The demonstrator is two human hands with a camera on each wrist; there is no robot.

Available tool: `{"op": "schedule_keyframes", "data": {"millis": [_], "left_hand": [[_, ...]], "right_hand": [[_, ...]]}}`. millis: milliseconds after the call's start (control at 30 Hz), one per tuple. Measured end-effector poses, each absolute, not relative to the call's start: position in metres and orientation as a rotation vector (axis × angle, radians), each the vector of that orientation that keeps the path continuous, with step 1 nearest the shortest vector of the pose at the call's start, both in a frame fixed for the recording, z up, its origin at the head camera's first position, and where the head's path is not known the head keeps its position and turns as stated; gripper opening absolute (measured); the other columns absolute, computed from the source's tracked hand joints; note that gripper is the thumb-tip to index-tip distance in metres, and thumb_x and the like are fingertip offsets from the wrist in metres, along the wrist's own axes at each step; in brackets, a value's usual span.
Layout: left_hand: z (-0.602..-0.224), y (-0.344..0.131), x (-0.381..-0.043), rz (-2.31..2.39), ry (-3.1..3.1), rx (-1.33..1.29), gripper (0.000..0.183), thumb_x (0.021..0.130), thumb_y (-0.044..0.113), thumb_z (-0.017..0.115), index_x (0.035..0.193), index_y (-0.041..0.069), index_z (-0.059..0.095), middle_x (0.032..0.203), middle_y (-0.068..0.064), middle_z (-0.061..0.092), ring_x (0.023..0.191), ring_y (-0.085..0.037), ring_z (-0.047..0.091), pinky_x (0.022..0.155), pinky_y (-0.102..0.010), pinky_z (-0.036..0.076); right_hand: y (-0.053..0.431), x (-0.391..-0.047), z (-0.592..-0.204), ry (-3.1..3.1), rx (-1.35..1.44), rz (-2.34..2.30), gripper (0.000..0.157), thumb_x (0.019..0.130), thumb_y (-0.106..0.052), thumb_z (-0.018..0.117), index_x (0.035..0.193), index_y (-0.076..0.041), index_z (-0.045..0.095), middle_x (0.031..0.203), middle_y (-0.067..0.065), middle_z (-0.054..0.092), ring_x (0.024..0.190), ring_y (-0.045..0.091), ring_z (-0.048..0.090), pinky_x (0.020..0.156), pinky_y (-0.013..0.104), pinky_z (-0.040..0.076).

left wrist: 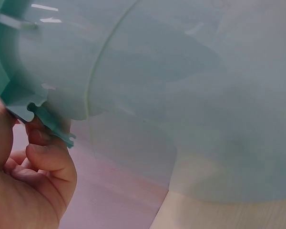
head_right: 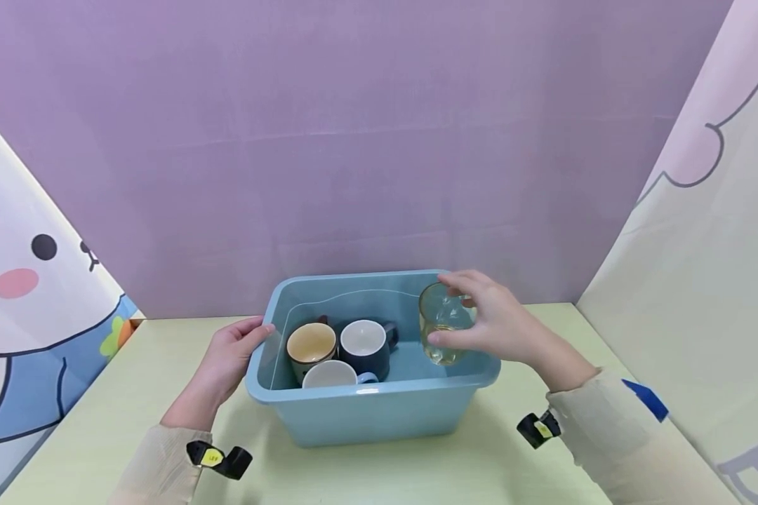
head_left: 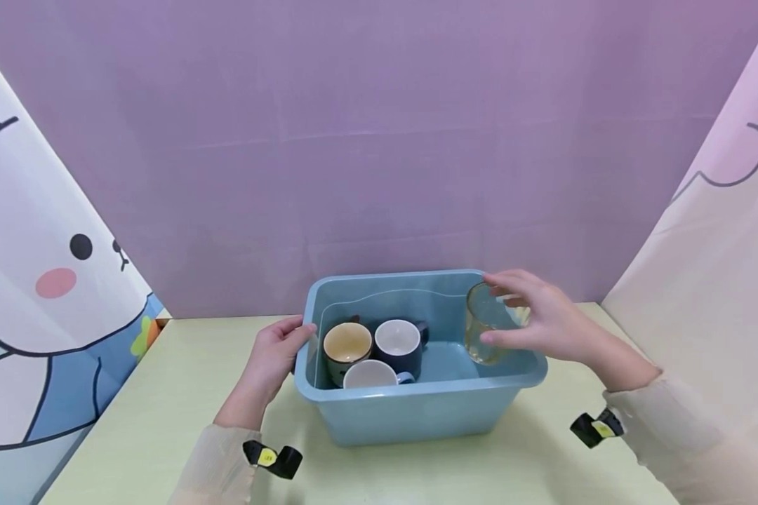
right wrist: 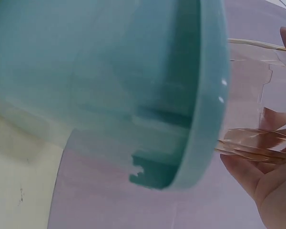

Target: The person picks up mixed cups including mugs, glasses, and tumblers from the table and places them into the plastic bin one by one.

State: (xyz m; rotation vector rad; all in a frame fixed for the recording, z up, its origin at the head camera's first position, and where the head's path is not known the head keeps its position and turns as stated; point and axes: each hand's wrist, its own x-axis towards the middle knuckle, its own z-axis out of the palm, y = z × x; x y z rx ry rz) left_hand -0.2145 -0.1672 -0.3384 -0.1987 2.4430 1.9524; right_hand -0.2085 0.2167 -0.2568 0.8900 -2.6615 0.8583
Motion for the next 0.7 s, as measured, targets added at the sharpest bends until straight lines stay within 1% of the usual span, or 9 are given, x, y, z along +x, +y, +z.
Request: {"op": "schedule_keyframes", "data": {"millis": [200, 367, 533, 700], "left_hand": [[-0.337, -0.166, -0.214, 1.944, 2.443, -0.2, 0.04, 0.096, 0.031, 0.053, 0.129, 0.008, 0.056, 0.113, -0.019, 0.065, 0.073, -0.017, 0.061, 0.062, -0.027, 0.051], [-0.337, -0.166, -0.214, 1.941, 2.448, -0.204, 0.041, 0.096, 0.031, 0.053, 0.129, 0.008, 0.055, 0.114, -0.019, 0.064, 0.075, -0.017, 0.061, 0.064, -0.027, 0.051], [-0.338, -0.166, -0.214, 1.94, 2.446, -0.204, 0.04, 0.096, 0.031, 0.053, 0.129, 0.008, 0.055, 0.113, -0.019, 0.064, 0.074, -0.017, 0.06, 0.062, -0.027, 0.05], [-0.338, -0.166, -0.215, 1.942, 2.446, -0.197, 0.04, 0.096, 0.031, 0.053, 0.128, 0.008, 0.056, 0.112, -0.019, 0.064, 0.072, -0.017, 0.06, 0.062, -0.027, 0.051]], "right_hand": [[0.212, -0.212, -0.265, -2.667, 0.907, 0.891, 0.077, 0.074, -0.03, 0.08, 0.138, -0.004, 0.046, 0.131, 0.009, 0.05, 0.113, 0.026, 0.055, 0.09, 0.044, 0.05], [0.207, -0.214, -0.271, -2.679, 0.912, 0.885, 0.078, 0.074, -0.033, 0.08, 0.137, -0.004, 0.047, 0.127, 0.008, 0.052, 0.112, 0.025, 0.056, 0.089, 0.044, 0.051], [0.202, -0.216, -0.276, -2.68, 0.922, 0.896, 0.078, 0.073, -0.035, 0.08, 0.136, -0.003, 0.047, 0.126, 0.007, 0.053, 0.111, 0.024, 0.056, 0.089, 0.043, 0.051], [0.197, -0.217, -0.279, -2.682, 0.924, 0.875, 0.079, 0.072, -0.038, 0.08, 0.136, -0.005, 0.048, 0.125, 0.005, 0.054, 0.108, 0.022, 0.058, 0.088, 0.041, 0.052]]}}
